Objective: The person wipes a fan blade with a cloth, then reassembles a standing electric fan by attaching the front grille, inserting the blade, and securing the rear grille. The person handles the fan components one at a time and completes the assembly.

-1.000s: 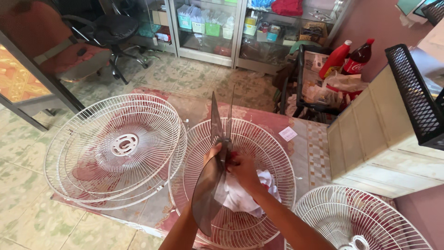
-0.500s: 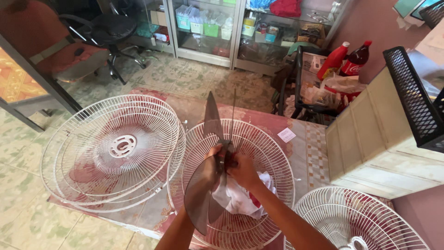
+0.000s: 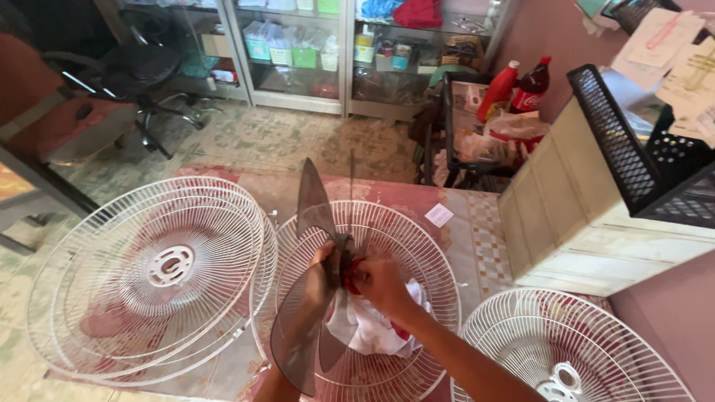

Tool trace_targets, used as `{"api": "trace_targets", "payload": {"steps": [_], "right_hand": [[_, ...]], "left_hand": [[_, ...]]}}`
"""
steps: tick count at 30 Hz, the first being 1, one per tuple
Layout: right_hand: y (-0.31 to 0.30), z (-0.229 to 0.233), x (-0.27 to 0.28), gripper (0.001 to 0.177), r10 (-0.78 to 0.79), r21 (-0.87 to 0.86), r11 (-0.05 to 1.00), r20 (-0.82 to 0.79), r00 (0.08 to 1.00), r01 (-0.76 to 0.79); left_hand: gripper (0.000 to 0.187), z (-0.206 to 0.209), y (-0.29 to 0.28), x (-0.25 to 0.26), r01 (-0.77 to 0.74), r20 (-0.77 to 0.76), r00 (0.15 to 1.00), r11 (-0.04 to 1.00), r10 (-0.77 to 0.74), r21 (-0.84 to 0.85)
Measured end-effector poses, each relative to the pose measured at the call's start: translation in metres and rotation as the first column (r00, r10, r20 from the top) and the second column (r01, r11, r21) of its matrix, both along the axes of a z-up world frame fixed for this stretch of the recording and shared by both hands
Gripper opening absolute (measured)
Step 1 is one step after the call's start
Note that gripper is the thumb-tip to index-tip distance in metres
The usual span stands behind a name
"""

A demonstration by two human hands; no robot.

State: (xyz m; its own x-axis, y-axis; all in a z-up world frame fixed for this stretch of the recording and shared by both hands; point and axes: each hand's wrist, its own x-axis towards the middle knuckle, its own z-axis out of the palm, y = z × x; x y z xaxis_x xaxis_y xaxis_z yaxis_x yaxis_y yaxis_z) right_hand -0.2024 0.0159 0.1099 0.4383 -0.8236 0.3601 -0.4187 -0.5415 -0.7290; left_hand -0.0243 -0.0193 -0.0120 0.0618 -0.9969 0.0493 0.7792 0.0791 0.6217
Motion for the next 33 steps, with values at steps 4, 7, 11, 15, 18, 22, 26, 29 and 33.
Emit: {"api": "trace_targets", "payload": {"steps": [4, 7, 11, 15, 18, 22, 26, 29, 33], "right_hand": [[0.013, 0.017, 0.001, 0.018, 0.062, -0.026, 0.998, 0.137, 0.989, -0.059], [0.017, 0.026, -0.006, 0.015, 0.172, -0.047, 0.985, 0.098, 0.98, -0.168], [0.016, 0.026, -0.012, 0.02, 0.314, -0.153, 0.941, 0.07, 0.947, -0.301], [0.013, 0.015, -0.014, 0.022, 0.282, -0.044, 0.959, 0.034, 0.959, -0.28], [0.008, 0.006, -0.015, 0.022, 0.285, -0.057, 0.957, 0.024, 0.958, -0.283], [0.007, -0.003, -0.014, 0.021, 0.227, -0.134, 0.966, 0.034, 0.973, -0.22], [0.007, -0.003, -0.016, 0.023, 0.206, -0.153, 0.968, 0.043, 0.978, -0.197], [0.005, 0.0, -0.019, 0.02, 0.225, -0.156, 0.964, 0.043, 0.973, -0.216], [0.008, 0.011, -0.03, 0.022, 0.181, -0.206, 0.963, 0.01, 0.984, -0.175]], "left_hand": [[0.03, 0.001, -0.013, 0.006, 0.001, -0.095, 0.995, 0.972, 0.022, 0.235], [0.031, 0.003, -0.018, 0.007, -0.048, -0.103, 0.991, 0.959, 0.08, 0.281], [0.021, 0.005, -0.026, 0.005, -0.024, -0.126, 0.991, 0.982, 0.048, 0.187], [0.024, 0.016, -0.022, 0.001, 0.031, -0.059, 0.998, 0.996, -0.026, 0.08], [0.032, 0.037, -0.016, -0.01, 0.046, -0.103, 0.994, 0.996, -0.038, 0.076], [0.016, 0.053, -0.002, -0.027, -0.13, 0.309, 0.949, 0.966, 0.057, 0.223], [0.027, 0.044, -0.024, -0.025, 0.035, -0.018, 0.999, 0.967, -0.031, 0.251], [0.026, 0.02, -0.036, -0.022, 0.096, -0.088, 0.993, 0.977, -0.08, 0.192], [0.031, 0.006, -0.039, -0.026, 0.135, -0.052, 0.991, 0.965, -0.126, 0.224]]}}
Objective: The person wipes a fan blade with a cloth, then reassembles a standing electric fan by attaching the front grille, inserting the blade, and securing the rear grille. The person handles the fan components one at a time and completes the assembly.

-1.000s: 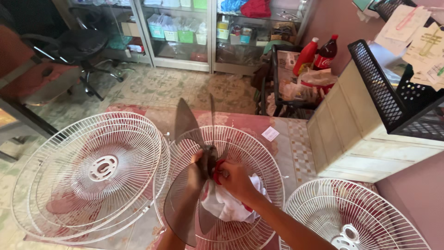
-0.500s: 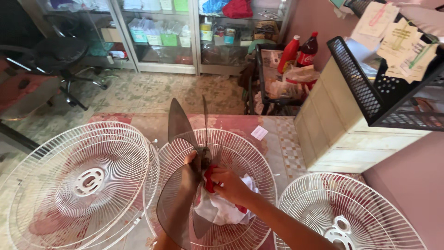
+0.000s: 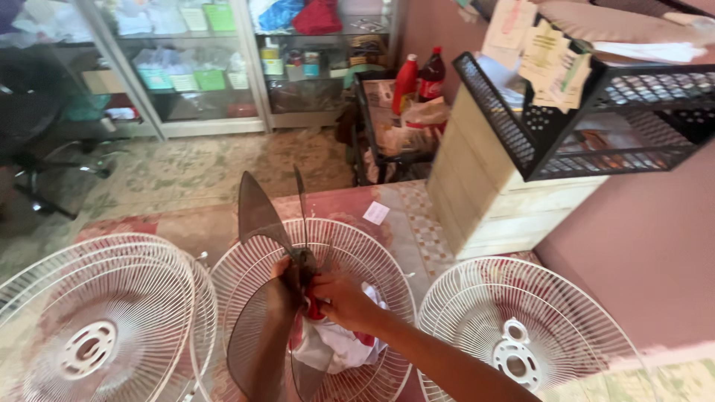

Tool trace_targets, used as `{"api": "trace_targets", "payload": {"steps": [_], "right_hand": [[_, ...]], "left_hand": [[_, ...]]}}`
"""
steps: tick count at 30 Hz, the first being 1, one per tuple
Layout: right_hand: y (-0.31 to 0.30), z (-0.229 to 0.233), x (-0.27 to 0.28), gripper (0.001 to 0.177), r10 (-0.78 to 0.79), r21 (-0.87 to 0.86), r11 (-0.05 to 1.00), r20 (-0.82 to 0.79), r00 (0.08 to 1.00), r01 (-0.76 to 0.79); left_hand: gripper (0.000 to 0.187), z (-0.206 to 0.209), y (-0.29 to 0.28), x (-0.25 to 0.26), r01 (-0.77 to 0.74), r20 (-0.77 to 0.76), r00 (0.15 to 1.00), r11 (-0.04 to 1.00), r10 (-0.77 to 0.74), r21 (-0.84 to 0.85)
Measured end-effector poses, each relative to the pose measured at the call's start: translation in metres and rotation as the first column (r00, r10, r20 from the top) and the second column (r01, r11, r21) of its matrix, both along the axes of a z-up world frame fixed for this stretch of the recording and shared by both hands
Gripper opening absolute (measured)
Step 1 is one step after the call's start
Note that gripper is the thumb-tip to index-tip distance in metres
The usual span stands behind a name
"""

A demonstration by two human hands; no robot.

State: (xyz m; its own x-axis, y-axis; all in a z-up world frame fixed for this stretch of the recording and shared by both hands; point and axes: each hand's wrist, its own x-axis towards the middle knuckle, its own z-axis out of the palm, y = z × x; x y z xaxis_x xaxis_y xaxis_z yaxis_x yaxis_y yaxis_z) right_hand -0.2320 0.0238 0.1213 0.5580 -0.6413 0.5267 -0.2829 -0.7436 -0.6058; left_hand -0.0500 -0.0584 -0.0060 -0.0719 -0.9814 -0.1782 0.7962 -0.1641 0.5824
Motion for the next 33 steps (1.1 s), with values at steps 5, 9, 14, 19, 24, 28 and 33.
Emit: {"api": "trace_targets", "payload": {"steps": [5, 9, 14, 19, 24, 28, 33], "right_hand": [[0.007, 0.015, -0.006, 0.019, -0.014, 0.052, 0.999, 0.125, 0.992, 0.007], [0.009, 0.02, -0.009, 0.017, -0.048, 0.142, 0.989, 0.133, 0.99, 0.029], [-0.001, 0.011, -0.013, 0.02, -0.05, 0.025, 0.999, 0.104, 0.993, 0.048], [-0.012, -0.008, -0.025, 0.026, -0.037, 0.44, 0.894, 0.276, 0.96, -0.092], [-0.014, -0.015, -0.024, 0.018, -0.124, 0.585, 0.783, 0.48, 0.869, -0.211], [-0.007, -0.001, -0.016, 0.019, -0.148, 0.57, 0.803, 0.476, 0.867, -0.176], [0.001, 0.021, -0.009, 0.022, -0.169, 0.371, 0.92, 0.09, 0.981, 0.125]], "left_hand": [[0.025, 0.021, 0.01, -0.009, -0.01, 0.013, 1.0, 0.996, 0.009, 0.093], [0.023, 0.041, 0.02, -0.018, -0.045, 0.051, 0.998, 0.999, 0.043, 0.025], [0.019, 0.06, 0.04, -0.029, -0.129, 0.407, 0.905, 0.992, 0.121, -0.008], [0.022, 0.082, 0.046, -0.029, -0.093, 0.055, 0.995, 0.99, 0.087, 0.104], [0.017, 0.089, 0.036, -0.026, -0.167, -0.099, 0.978, 0.973, 0.184, 0.16], [0.02, 0.081, 0.032, -0.027, -0.137, -0.074, 0.987, 0.989, 0.14, 0.047], [0.028, 0.063, 0.031, -0.025, -0.143, 0.09, 0.986, 0.99, 0.141, 0.016]]}}
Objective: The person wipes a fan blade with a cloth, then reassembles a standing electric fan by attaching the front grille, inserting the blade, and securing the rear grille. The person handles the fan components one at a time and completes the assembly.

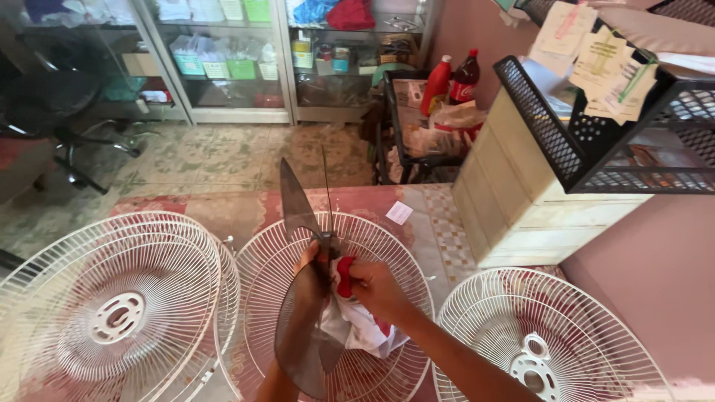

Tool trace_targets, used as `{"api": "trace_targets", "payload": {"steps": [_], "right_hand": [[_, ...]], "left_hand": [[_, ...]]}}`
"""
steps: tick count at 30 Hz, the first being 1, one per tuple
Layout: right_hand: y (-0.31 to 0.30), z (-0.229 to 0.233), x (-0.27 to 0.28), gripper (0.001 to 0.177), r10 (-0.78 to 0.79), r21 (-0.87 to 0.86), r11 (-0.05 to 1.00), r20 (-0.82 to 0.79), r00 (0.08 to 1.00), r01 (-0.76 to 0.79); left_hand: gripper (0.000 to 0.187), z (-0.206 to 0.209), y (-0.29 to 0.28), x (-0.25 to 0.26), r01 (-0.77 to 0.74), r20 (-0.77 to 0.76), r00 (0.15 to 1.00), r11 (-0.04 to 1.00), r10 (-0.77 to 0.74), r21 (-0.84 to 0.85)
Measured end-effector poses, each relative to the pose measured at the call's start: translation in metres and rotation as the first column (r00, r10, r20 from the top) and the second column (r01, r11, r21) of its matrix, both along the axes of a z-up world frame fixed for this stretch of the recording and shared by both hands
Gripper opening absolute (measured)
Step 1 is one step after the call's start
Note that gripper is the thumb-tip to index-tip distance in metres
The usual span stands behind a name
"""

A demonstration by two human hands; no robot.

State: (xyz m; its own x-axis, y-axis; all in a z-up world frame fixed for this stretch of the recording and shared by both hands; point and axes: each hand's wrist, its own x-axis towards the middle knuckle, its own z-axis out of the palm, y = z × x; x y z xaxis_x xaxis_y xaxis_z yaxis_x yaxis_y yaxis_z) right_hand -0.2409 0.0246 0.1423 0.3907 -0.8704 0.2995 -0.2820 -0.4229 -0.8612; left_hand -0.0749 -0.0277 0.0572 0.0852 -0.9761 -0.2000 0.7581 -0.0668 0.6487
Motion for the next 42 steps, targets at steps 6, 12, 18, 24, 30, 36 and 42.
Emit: {"api": "trace_targets", "payload": {"steps": [6, 12, 18, 24, 30, 36, 42], "right_hand": [[-0.002, -0.015, 0.007, 0.014, 0.057, -0.161, 0.984, -0.086, 0.995, -0.07], [-0.018, -0.044, 0.009, 0.033, 0.148, 0.376, 0.883, 0.344, 0.927, -0.28], [-0.025, -0.045, -0.001, 0.025, 0.184, 0.273, 0.91, 0.411, 0.893, -0.313], [-0.032, -0.043, -0.007, 0.018, 0.047, 0.395, 0.894, 0.386, 0.921, -0.211], [-0.04, -0.051, -0.012, 0.014, 0.065, 0.289, 0.773, 0.85, 0.523, -0.565], [-0.049, -0.043, -0.008, 0.024, -0.189, 0.547, 0.693, 0.766, 0.615, -0.469], [-0.044, -0.03, -0.003, 0.03, -0.136, 0.584, 0.614, 0.741, 0.658, -0.531]], "left_hand": [[0.023, -0.016, -0.011, 0.002, -0.02, -0.156, 0.988, 0.993, 0.001, -0.118], [0.023, -0.019, 0.001, 0.001, -0.043, -0.073, 0.997, 0.997, 0.038, -0.068], [0.029, -0.005, 0.007, -0.002, 0.067, -0.101, 0.991, 0.988, -0.082, -0.14], [0.047, 0.034, 0.026, -0.006, 0.125, 0.056, 0.992, 0.961, -0.114, -0.245], [0.039, 0.06, 0.028, -0.006, 0.037, -0.195, 0.979, 0.996, -0.053, -0.087], [0.057, 0.035, 0.028, 0.005, 0.059, 0.359, 0.933, 0.974, 0.024, -0.218], [0.06, 0.023, 0.014, 0.01, -0.069, 0.757, 0.601, 0.961, 0.255, -0.269]]}}
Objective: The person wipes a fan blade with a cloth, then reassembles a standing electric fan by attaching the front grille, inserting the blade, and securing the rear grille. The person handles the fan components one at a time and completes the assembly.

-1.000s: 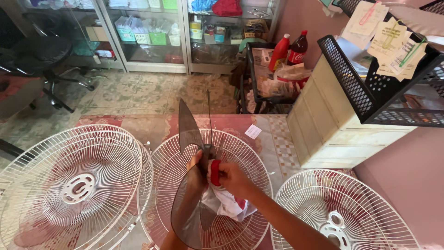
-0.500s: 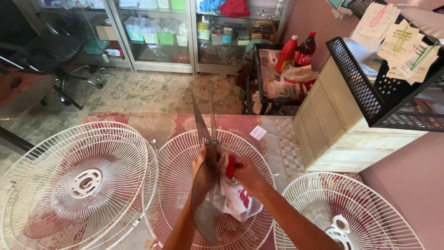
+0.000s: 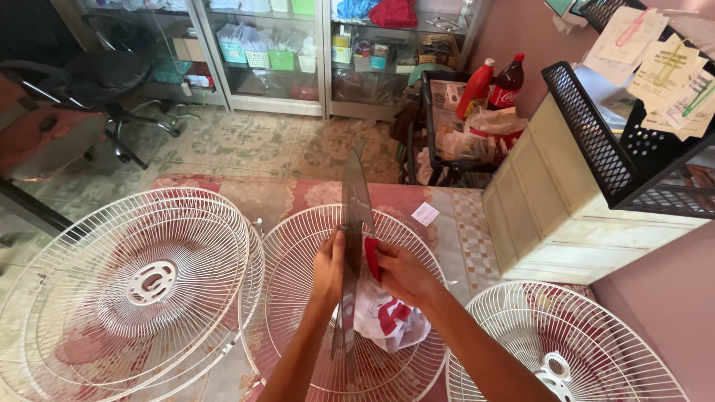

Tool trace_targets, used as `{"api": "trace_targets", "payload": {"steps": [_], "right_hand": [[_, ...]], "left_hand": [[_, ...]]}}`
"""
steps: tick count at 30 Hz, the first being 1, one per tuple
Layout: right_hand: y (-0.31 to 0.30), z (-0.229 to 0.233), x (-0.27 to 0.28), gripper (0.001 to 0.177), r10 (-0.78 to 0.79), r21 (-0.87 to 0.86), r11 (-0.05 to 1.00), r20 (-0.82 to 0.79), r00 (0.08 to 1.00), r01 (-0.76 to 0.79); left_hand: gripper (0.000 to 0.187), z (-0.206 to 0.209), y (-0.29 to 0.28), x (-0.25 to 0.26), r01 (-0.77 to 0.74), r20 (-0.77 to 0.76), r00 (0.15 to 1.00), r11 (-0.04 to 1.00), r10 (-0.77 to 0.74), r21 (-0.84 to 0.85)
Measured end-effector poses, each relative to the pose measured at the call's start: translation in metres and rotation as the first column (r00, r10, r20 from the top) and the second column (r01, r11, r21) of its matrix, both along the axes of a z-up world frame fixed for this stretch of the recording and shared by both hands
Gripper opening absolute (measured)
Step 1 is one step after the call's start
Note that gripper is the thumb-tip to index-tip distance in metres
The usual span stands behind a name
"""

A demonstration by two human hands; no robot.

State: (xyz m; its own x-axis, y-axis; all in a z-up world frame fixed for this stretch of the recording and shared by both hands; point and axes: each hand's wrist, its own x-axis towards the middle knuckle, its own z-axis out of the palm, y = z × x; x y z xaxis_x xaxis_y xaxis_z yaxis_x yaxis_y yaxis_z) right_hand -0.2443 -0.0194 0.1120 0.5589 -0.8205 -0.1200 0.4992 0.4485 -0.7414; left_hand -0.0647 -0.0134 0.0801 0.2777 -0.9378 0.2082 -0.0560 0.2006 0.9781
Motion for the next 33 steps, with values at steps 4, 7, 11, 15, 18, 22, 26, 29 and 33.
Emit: {"api": "trace_targets", "payload": {"steps": [4, 7, 11, 15, 18, 22, 26, 29, 33], "right_hand": [[-0.004, 0.0, 0.007, 0.028, 0.025, 0.026, 0.999, 0.059, 0.998, -0.026], [-0.004, -0.002, 0.007, 0.027, 0.058, 0.031, 0.998, 0.058, 0.997, -0.06], [-0.005, -0.008, 0.003, 0.031, 0.009, -0.002, 1.0, -0.003, 1.0, -0.009], [-0.012, -0.02, 0.0, 0.026, -0.029, -0.008, 1.0, -0.075, 0.997, 0.029], [-0.017, -0.028, -0.005, 0.015, -0.061, -0.115, 0.992, -0.1, 0.993, 0.05], [-0.023, -0.028, -0.015, 0.022, -0.016, 0.006, 1.0, -0.131, 0.991, 0.017], [-0.025, -0.02, -0.035, 0.021, 0.02, 0.084, 0.996, -0.093, 0.995, -0.012], [-0.029, -0.018, -0.041, 0.025, 0.005, 0.029, 1.0, -0.233, 0.973, 0.002], [-0.026, -0.028, -0.051, 0.017, -0.47, -0.562, 0.707, -0.827, 0.308, -0.43]], "left_hand": [[0.059, 0.009, 0.005, 0.001, -0.058, 0.194, 0.979, 0.998, 0.064, -0.039], [0.059, 0.017, 0.012, 0.002, -0.061, 0.228, 0.972, 0.998, 0.052, 0.03], [0.057, 0.024, 0.014, 0.0, -0.081, 0.301, 0.95, 0.997, 0.079, -0.006], [0.056, 0.026, 0.015, 0.0, -0.096, 0.271, 0.958, 0.995, 0.091, 0.007], [0.056, 0.026, 0.015, -0.001, -0.093, 0.233, 0.969, 0.996, 0.086, 0.016], [0.054, 0.032, 0.012, 0.005, -0.119, 0.104, 0.989, 0.983, 0.105, 0.137], [0.053, 0.034, 0.014, 0.017, -0.102, 0.082, 0.993, 0.948, 0.081, 0.303], [0.052, 0.025, 0.014, 0.028, 0.059, -0.317, 0.948, 0.984, -0.003, 0.169], [0.061, 0.009, 0.006, 0.048, 0.242, -0.6, 0.78, 0.97, -0.179, 0.025]]}}
